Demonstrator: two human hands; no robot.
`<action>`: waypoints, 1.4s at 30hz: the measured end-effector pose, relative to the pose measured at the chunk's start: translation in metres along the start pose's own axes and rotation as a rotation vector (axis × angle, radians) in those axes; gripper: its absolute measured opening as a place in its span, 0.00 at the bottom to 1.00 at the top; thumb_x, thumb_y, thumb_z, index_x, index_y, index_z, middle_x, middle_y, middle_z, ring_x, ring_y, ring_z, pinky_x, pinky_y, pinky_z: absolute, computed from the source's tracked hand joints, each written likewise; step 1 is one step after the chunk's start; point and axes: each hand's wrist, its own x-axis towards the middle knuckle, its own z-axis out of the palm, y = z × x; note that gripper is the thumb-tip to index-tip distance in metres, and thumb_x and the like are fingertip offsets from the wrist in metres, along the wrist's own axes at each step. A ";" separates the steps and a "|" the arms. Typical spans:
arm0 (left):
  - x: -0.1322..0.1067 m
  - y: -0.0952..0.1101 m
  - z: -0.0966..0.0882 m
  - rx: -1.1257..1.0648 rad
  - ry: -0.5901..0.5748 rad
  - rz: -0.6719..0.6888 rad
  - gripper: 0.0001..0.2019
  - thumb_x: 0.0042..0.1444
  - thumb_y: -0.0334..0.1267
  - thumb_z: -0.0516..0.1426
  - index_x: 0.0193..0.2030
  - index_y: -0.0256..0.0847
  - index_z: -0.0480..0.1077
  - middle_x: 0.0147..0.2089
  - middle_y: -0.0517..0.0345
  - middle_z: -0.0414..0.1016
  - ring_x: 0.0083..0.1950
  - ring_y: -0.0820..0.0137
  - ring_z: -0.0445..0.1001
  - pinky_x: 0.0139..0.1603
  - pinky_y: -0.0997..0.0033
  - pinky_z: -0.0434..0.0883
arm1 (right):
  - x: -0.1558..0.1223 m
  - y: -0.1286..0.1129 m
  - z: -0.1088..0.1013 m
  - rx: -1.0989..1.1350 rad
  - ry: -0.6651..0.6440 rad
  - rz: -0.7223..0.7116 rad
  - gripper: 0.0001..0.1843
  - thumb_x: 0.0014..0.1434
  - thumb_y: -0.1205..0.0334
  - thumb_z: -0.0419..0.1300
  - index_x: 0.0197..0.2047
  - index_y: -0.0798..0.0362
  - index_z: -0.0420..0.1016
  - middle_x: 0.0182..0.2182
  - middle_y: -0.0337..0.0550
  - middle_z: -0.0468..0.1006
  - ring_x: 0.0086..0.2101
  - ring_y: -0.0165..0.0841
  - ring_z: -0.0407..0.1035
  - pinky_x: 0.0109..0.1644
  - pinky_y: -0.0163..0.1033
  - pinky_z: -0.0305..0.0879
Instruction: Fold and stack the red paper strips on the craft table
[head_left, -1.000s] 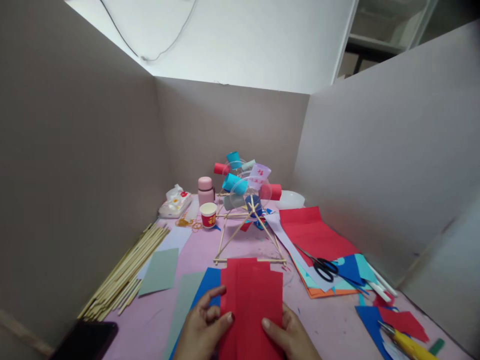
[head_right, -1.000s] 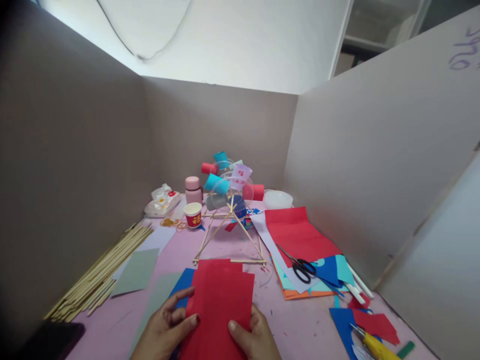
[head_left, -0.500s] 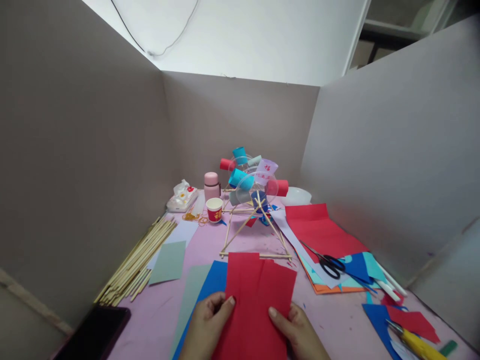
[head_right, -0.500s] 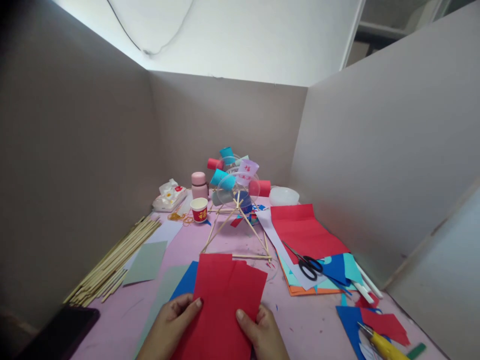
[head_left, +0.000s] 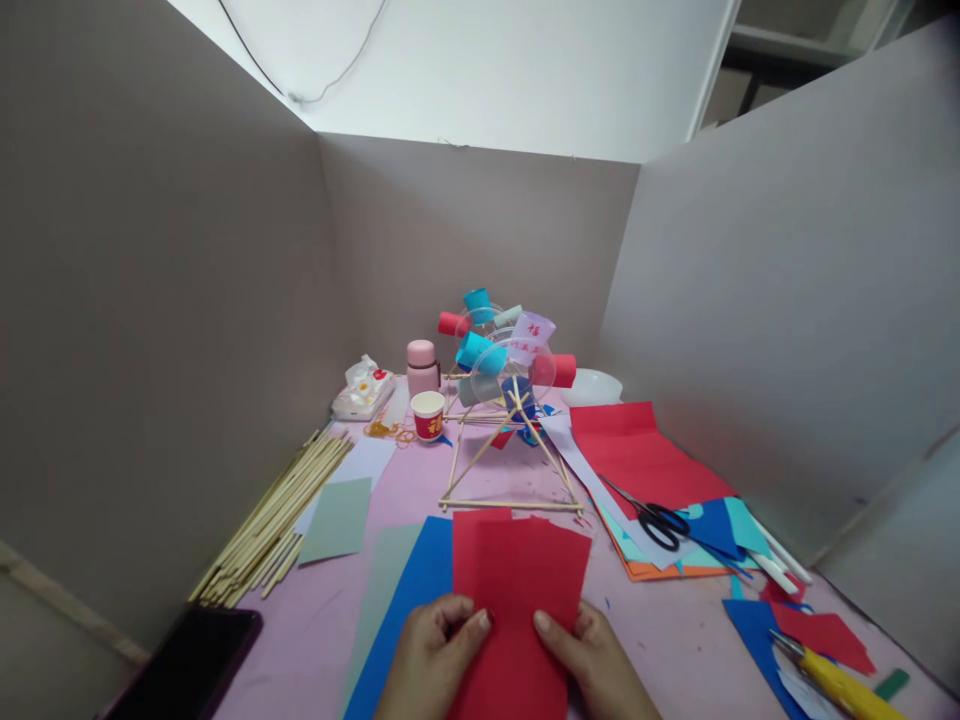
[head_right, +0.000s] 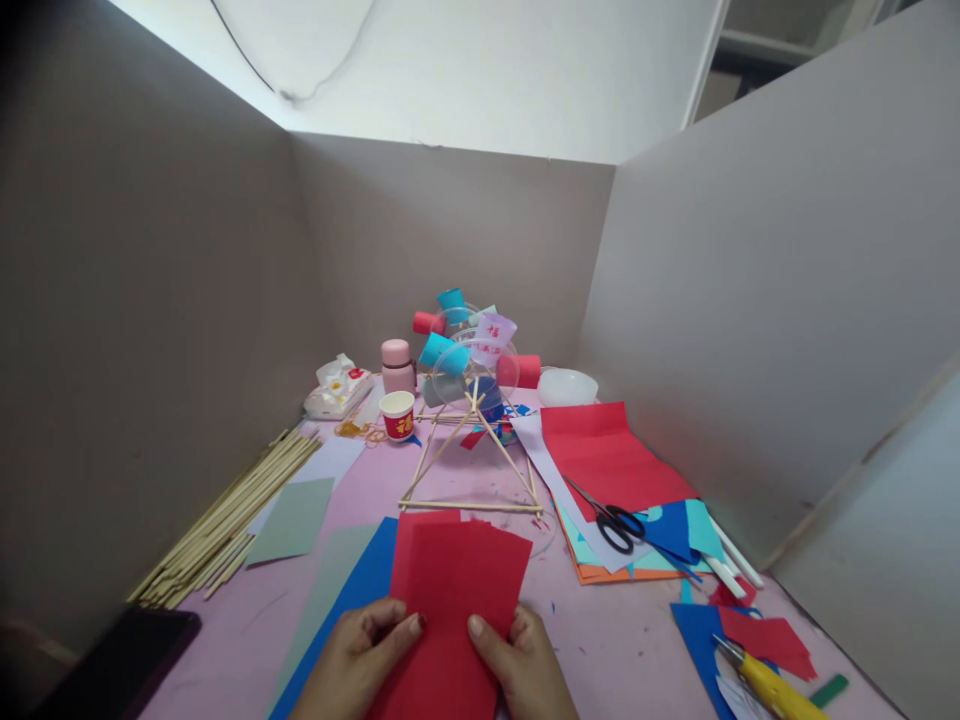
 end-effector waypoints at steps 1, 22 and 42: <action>0.001 0.001 0.000 0.001 0.028 -0.015 0.16 0.46 0.50 0.58 0.19 0.40 0.67 0.21 0.62 0.66 0.26 0.70 0.62 0.27 0.72 0.60 | 0.000 0.000 0.000 0.007 -0.007 0.007 0.20 0.45 0.55 0.69 0.39 0.58 0.78 0.35 0.53 0.82 0.40 0.48 0.74 0.49 0.55 0.66; 0.003 0.004 -0.011 -0.405 0.069 -0.116 0.15 0.45 0.50 0.61 0.33 0.42 0.67 0.27 0.65 0.69 0.27 0.72 0.67 0.31 0.73 0.64 | -0.007 -0.021 0.005 0.088 0.011 0.067 0.19 0.46 0.56 0.69 0.41 0.57 0.79 0.35 0.51 0.83 0.40 0.46 0.75 0.51 0.51 0.64; 0.002 0.000 -0.001 -0.124 0.092 -0.060 0.21 0.38 0.52 0.64 0.16 0.41 0.59 0.17 0.68 0.57 0.23 0.75 0.54 0.23 0.74 0.53 | -0.005 -0.006 0.005 -0.021 -0.019 0.024 0.19 0.46 0.53 0.69 0.39 0.57 0.79 0.34 0.52 0.83 0.37 0.46 0.76 0.47 0.53 0.67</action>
